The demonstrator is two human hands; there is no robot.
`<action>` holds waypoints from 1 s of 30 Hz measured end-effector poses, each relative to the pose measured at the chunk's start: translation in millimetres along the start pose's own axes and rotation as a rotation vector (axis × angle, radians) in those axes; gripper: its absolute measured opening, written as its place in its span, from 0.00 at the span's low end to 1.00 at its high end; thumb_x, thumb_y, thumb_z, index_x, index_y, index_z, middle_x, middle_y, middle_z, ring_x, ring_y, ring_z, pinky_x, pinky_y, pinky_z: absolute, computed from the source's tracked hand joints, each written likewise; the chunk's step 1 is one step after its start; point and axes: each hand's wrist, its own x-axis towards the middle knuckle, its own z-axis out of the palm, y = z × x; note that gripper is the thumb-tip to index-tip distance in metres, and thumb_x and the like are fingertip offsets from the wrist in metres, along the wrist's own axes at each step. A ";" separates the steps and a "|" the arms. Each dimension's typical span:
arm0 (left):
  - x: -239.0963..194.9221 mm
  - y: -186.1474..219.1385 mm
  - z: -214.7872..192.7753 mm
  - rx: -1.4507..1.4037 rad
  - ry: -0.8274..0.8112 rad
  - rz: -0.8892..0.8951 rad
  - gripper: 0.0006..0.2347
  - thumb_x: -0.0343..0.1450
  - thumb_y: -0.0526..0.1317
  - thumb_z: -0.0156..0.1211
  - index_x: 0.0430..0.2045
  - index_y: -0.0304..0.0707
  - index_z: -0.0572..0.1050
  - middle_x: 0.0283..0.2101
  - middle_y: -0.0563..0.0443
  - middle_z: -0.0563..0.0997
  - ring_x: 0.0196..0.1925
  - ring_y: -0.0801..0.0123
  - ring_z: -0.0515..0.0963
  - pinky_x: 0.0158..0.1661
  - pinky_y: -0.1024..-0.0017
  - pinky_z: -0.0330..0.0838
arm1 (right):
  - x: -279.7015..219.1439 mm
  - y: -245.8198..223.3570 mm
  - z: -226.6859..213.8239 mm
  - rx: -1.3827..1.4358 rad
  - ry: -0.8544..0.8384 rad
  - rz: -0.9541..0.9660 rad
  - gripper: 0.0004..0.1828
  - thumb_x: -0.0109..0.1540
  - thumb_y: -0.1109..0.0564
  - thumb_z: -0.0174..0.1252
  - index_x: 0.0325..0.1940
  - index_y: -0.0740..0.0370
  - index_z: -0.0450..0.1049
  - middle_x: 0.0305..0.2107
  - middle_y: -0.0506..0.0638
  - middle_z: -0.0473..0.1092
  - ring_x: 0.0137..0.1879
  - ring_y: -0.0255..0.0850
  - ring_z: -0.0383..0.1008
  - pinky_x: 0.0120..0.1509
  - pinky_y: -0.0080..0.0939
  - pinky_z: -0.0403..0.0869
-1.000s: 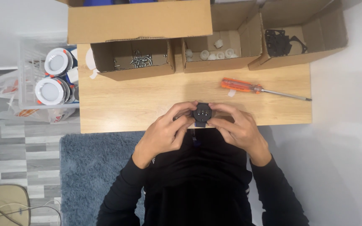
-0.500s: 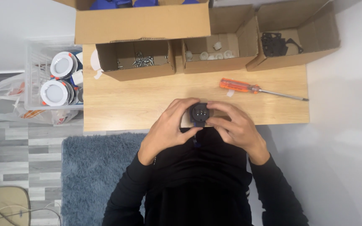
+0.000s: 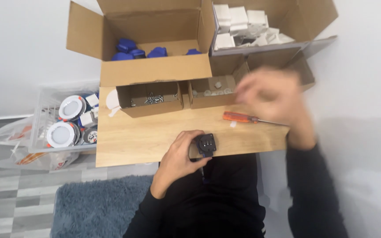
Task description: The person assembles electrical components on a wooden table, using a screwdriver to tighten screws into blue plastic covers. They handle white plastic boxes, black connectors, and small white caps, picking parts from cardboard boxes and placing them together.
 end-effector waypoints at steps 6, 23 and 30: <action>-6.6 1.2 -2.2 0.067 -0.022 0.014 0.27 0.67 0.42 0.78 0.60 0.37 0.72 0.59 0.47 0.81 0.63 0.57 0.79 0.63 0.62 0.73 | 90.9 77.3 -76.8 -0.623 0.142 0.048 0.11 0.85 0.62 0.66 0.49 0.65 0.86 0.43 0.50 0.84 0.47 0.41 0.83 0.58 0.45 0.76; -8.4 0.6 -2.4 0.067 -0.002 0.017 0.28 0.67 0.42 0.79 0.60 0.38 0.72 0.59 0.48 0.78 0.62 0.58 0.81 0.59 0.64 0.78 | 85.8 179.9 -65.3 -0.547 -0.167 0.908 0.25 0.69 0.41 0.54 0.60 0.63 0.67 0.58 0.67 0.71 0.57 0.60 0.71 0.54 0.61 0.70; -8.6 -1.4 1.3 0.070 0.014 -0.026 0.28 0.66 0.44 0.79 0.59 0.40 0.71 0.58 0.49 0.79 0.62 0.59 0.81 0.59 0.63 0.77 | 92.3 164.6 -53.4 -0.627 -0.114 0.888 0.49 0.58 0.47 0.81 0.72 0.66 0.58 0.68 0.72 0.65 0.70 0.72 0.66 0.69 0.71 0.67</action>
